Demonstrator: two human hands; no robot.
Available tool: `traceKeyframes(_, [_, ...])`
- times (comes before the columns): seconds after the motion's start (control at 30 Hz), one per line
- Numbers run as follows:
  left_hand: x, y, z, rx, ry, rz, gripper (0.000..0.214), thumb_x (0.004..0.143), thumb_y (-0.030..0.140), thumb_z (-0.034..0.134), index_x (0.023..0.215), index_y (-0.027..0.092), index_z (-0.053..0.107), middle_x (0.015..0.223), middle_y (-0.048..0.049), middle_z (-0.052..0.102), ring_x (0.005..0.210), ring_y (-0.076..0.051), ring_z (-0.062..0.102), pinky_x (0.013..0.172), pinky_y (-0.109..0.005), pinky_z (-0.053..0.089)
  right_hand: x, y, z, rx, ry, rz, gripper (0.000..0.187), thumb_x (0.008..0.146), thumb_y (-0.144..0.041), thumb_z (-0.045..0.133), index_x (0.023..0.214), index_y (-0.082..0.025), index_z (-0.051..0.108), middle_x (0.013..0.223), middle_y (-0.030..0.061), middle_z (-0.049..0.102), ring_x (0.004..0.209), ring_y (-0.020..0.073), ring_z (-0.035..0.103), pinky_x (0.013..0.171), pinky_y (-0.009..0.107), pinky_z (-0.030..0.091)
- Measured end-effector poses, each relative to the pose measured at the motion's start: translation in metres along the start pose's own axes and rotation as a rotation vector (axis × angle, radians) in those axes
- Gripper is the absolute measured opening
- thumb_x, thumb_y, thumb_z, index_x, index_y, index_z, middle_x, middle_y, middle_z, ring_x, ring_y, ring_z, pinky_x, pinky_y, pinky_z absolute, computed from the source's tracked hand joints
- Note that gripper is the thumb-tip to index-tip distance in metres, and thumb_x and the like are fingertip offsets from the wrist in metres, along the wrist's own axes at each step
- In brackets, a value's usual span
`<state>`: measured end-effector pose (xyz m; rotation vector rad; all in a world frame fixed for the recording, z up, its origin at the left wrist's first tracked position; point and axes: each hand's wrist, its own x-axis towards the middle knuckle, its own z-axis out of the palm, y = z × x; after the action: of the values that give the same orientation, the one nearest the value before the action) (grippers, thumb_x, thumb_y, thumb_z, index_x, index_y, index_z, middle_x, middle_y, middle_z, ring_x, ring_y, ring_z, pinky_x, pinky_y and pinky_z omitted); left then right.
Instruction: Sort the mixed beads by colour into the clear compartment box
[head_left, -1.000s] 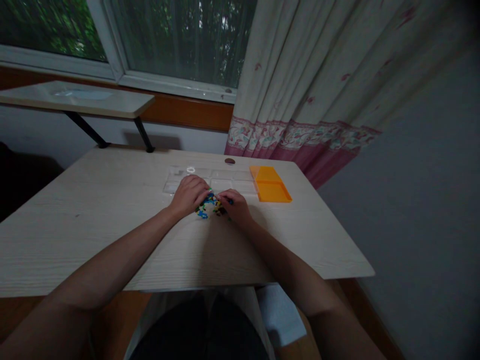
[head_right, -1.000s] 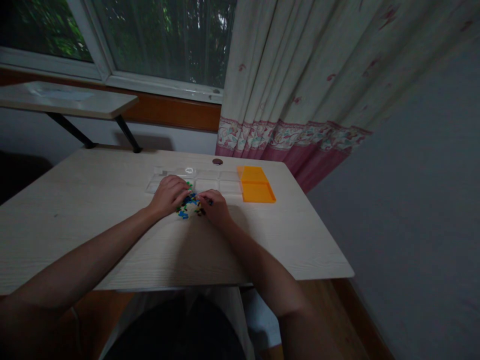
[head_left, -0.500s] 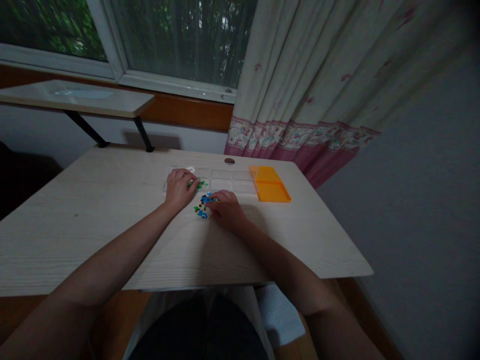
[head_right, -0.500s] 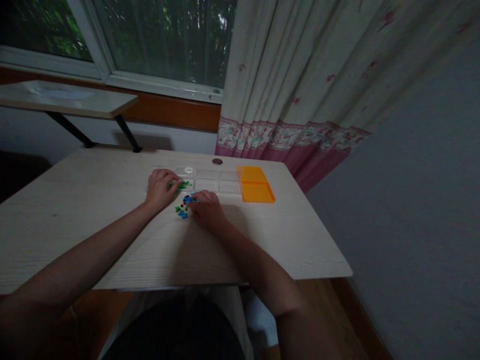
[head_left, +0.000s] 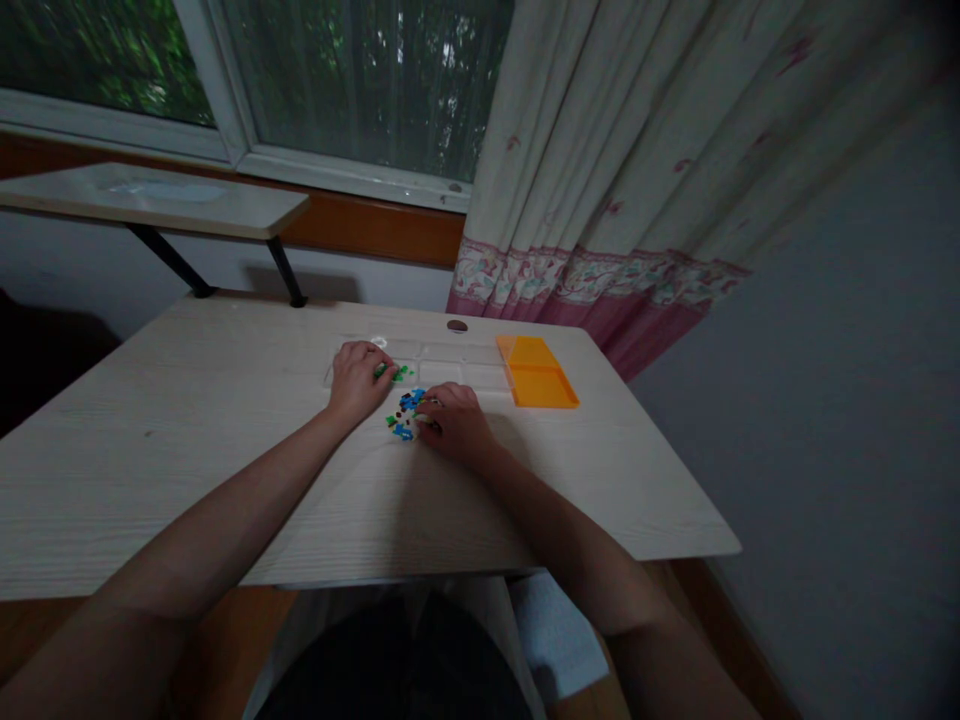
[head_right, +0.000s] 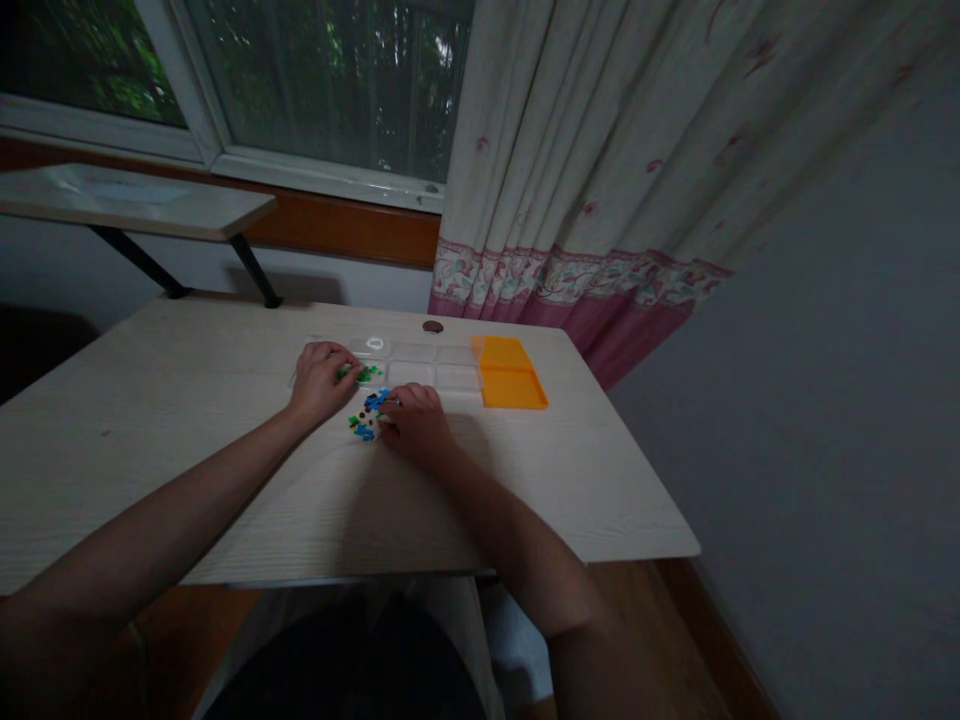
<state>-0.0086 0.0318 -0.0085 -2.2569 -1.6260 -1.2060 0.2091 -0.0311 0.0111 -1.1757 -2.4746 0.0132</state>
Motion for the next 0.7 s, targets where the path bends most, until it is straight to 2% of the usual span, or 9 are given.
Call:
traceKeyframes(0.17, [0.0007, -0.0006, -0.0002, -0.006, -0.012, 0.002, 0.017, 0.087, 0.035, 0.06, 0.088, 0.022, 0.071, 0.102, -0.0085, 0.062, 0.106, -0.029, 0.049, 0.094, -0.046, 0.039, 0.0009, 0.0026, 0.0006, -0.008, 0.0, 0.007, 0.02, 0.087, -0.021, 0.058, 0.1, -0.023, 0.073, 0.113, 0.0067, 0.066, 0.11, 0.0231, 0.051, 0.093, 0.037, 0.034])
traceKeyframes(0.33, [0.0006, 0.0, -0.0005, 0.0, -0.012, 0.004, 0.018, 0.088, 0.035, 0.059, 0.089, 0.022, 0.07, 0.103, -0.0089, 0.062, 0.107, -0.029, 0.049, 0.094, -0.046, 0.039, 0.0011, 0.0082, 0.0037, -0.007, -0.007, 0.021, 0.02, 0.088, -0.022, 0.06, 0.102, -0.026, 0.073, 0.113, 0.0058, 0.066, 0.11, 0.0231, 0.051, 0.092, 0.037, 0.034])
traceKeyframes(0.6, [0.0004, 0.0012, -0.0007, -0.001, -0.017, 0.025, 0.017, 0.088, 0.035, 0.059, 0.09, 0.022, 0.07, 0.103, -0.0092, 0.063, 0.106, -0.029, 0.05, 0.092, -0.047, 0.039, 0.0038, 0.0042, -0.0041, -0.064, -0.042, 0.022, 0.013, 0.088, -0.025, 0.062, 0.095, -0.022, 0.073, 0.106, 0.0074, 0.068, 0.107, 0.0238, 0.051, 0.092, 0.039, 0.033])
traceKeyframes(0.7, [0.0001, 0.0014, -0.001, -0.006, -0.024, 0.023, 0.018, 0.088, 0.036, 0.059, 0.089, 0.022, 0.07, 0.103, -0.0089, 0.062, 0.106, -0.029, 0.05, 0.092, -0.046, 0.039, 0.0044, 0.0023, -0.0056, -0.092, -0.047, 0.007, 0.016, 0.088, -0.026, 0.062, 0.101, -0.023, 0.072, 0.107, 0.0072, 0.068, 0.107, 0.024, 0.051, 0.092, 0.039, 0.033])
